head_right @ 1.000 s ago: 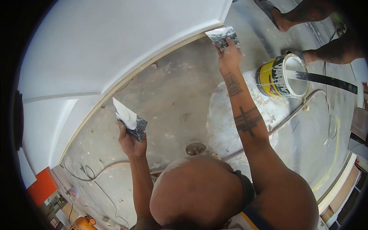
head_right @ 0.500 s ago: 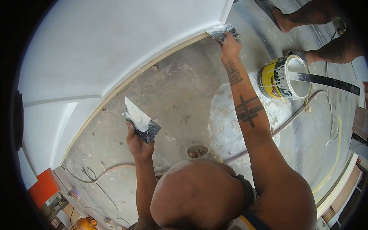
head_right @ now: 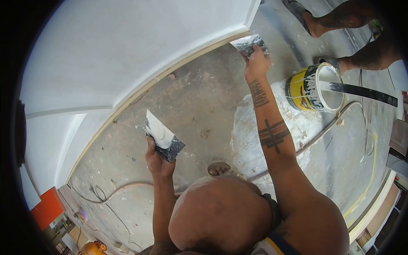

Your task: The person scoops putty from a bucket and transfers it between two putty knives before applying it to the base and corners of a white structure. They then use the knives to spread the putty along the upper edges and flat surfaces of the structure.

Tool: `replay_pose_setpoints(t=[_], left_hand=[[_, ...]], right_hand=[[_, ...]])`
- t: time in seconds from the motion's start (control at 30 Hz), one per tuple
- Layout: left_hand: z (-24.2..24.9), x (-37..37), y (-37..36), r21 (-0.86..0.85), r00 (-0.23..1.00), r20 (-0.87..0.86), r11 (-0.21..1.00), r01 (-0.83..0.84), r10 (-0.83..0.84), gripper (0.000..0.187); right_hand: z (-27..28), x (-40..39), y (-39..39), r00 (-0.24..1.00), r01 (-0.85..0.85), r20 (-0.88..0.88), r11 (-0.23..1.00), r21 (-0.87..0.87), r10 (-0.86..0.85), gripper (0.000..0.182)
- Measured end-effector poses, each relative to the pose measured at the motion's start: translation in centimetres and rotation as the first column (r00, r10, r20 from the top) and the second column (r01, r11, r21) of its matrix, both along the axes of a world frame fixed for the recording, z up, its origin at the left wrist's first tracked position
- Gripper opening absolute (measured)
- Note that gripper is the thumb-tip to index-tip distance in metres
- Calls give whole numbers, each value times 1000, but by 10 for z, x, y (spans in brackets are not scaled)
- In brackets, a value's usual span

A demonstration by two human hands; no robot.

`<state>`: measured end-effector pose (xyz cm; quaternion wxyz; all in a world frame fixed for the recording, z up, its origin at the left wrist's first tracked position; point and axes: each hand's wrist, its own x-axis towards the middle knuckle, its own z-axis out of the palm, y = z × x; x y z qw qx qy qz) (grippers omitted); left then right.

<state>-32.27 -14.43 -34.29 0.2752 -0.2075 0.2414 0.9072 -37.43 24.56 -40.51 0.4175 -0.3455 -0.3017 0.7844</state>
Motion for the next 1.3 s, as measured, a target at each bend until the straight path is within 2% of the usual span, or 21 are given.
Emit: replay_pose_setpoints(t=[0.1,0.37,0.47,0.53,0.63,0.77,0.83,1.03,1.17,1.23,1.3], left_hand=[[-2,0,-1,43,1000,-13,999,12,-12,39],[-4,2,-5,23,1000,11,1000,10,-11,39],[-5,4,-6,27,1000,26,1000,8,-9,39],[-5,5,-6,28,999,39,1000,4,-5,39],[-5,7,-7,15,999,48,1000,5,-6,39],[-4,6,-4,34,999,0,999,38,-38,40],[-3,6,-2,26,1000,4,999,30,-30,40],[-5,7,-2,55,999,-15,997,48,-47,39],[-2,7,2,37,1000,-3,999,30,-30,40],[-1,8,2,12,1000,21,1000,18,-18,40],[-2,9,2,15,1000,26,1000,14,-14,40]], right_hand=[[-3,-5,0,1000,2,-16,1000,10,-2,27],[-2,-28,22,999,-2,43,1000,13,2,30],[-7,-31,26,999,28,41,997,75,-31,31],[1,-35,25,995,9,100,989,148,-24,32],[22,-43,24,984,-35,179,989,141,9,36],[20,-36,21,995,-19,100,985,169,2,32],[11,-20,10,999,26,-32,994,109,-22,28],[17,-22,-21,997,28,69,999,23,-30,29],[4,-37,-15,993,8,117,999,46,-13,31],[7,-42,-18,992,53,113,997,50,-58,31],[-5,-48,-6,993,13,112,997,81,-22,31]])
